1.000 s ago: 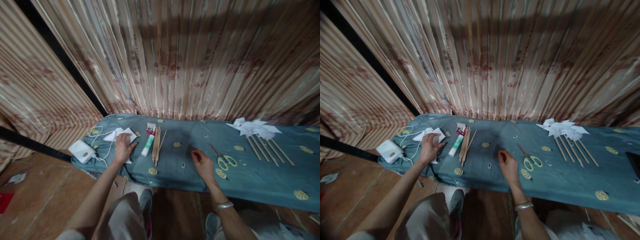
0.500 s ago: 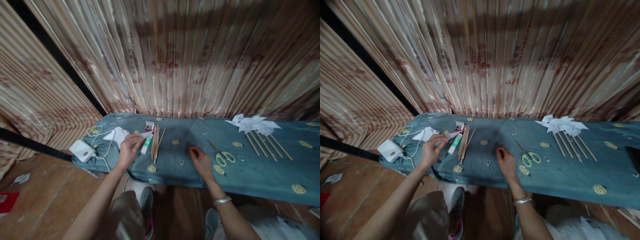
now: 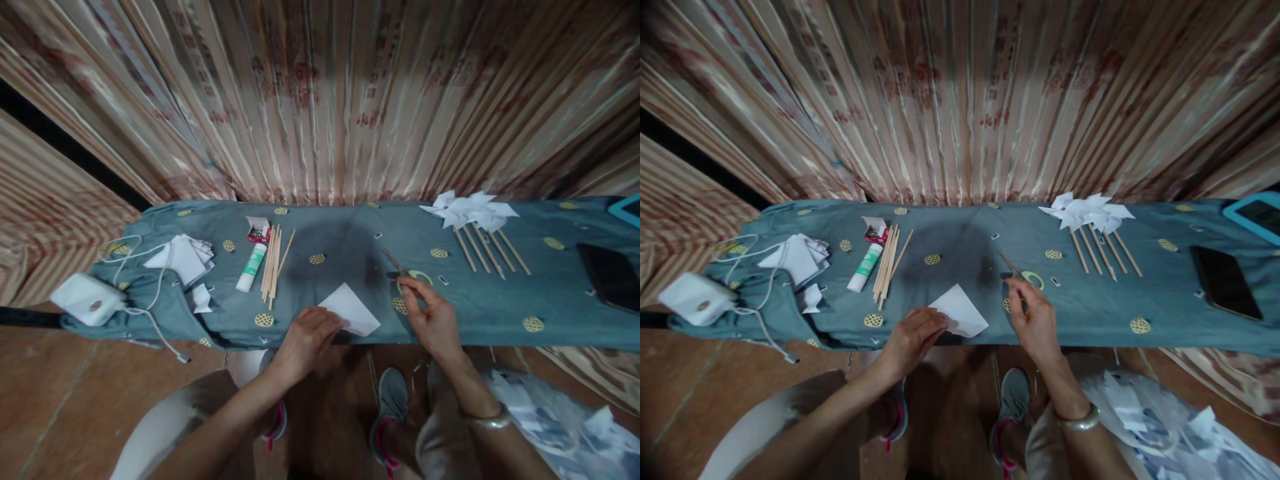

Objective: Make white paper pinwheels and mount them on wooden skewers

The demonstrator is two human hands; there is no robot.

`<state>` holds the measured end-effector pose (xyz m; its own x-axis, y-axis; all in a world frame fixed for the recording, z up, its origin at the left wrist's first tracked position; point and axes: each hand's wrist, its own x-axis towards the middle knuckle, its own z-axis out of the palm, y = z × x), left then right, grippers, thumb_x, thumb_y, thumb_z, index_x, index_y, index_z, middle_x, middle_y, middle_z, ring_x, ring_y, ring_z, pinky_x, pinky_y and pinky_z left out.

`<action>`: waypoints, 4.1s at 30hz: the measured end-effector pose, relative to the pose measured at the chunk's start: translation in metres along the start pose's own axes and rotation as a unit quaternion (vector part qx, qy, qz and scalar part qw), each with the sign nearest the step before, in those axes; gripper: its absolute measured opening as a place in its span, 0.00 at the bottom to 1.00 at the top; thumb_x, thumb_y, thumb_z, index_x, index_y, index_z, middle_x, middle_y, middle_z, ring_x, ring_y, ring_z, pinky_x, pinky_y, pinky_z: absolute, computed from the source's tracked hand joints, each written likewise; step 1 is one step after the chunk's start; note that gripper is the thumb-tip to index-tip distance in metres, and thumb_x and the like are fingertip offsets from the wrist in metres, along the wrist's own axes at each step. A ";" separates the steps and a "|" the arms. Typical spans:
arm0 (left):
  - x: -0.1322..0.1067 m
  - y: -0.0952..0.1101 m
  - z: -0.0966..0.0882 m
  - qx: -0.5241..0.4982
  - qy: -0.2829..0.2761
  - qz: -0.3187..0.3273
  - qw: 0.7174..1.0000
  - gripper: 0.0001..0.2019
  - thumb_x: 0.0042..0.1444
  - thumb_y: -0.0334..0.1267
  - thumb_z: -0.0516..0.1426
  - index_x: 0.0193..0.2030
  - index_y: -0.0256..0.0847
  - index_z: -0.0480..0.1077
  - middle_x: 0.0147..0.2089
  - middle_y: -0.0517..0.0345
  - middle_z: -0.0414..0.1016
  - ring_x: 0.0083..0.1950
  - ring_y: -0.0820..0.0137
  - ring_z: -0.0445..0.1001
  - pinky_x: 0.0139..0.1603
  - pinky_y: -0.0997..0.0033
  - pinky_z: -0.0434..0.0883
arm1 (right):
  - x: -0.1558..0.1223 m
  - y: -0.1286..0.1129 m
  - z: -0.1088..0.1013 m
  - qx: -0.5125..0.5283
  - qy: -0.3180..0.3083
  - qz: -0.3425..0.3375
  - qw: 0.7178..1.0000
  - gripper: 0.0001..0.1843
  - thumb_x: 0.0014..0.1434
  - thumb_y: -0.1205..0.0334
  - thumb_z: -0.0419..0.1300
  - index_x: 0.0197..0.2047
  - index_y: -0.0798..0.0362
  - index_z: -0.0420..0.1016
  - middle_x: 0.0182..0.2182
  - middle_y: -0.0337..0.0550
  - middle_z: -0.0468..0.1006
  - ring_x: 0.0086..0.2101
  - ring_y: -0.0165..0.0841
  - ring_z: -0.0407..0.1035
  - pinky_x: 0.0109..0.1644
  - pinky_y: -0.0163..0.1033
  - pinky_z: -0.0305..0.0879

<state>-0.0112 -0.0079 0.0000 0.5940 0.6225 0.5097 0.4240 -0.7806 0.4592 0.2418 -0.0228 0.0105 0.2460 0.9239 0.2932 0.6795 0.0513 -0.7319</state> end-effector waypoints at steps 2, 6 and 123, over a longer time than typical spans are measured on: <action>0.005 0.002 -0.003 0.027 -0.019 -0.001 0.999 0.07 0.63 0.31 0.53 0.44 0.38 0.72 0.40 0.51 0.79 0.42 0.66 0.77 0.46 0.63 0.73 | -0.009 -0.017 -0.005 0.017 -0.066 -0.074 0.995 0.14 0.61 0.56 0.55 0.47 0.50 0.74 0.45 0.48 0.80 0.46 0.40 0.73 0.54 0.48 0.66; 0.015 0.005 0.000 -0.039 -0.032 -0.061 0.997 0.08 0.64 0.33 0.52 0.44 0.38 0.72 0.39 0.51 0.79 0.41 0.67 0.77 0.42 0.68 0.74 | -0.024 -0.040 0.003 0.036 -0.173 -0.117 0.977 0.16 0.58 0.57 0.61 0.50 0.50 0.73 0.46 0.47 0.78 0.48 0.40 0.71 0.53 0.47 0.67; 0.029 0.016 -0.007 0.135 -0.026 0.033 0.990 0.19 0.63 0.28 0.51 0.61 0.37 0.61 0.61 0.45 0.68 0.65 0.62 0.61 0.64 0.53 0.61 | -0.034 -0.031 0.040 -0.037 -0.030 -0.091 0.995 0.07 0.60 0.66 0.52 0.36 0.51 0.72 0.35 0.46 0.80 0.35 0.37 0.74 0.43 0.43 0.70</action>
<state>0.0078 -0.0021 0.0271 0.6582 0.5708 0.4909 0.5463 -0.8108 0.2104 0.1848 -0.0407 -0.0012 0.0742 0.9234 0.3766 0.7584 0.1929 -0.6226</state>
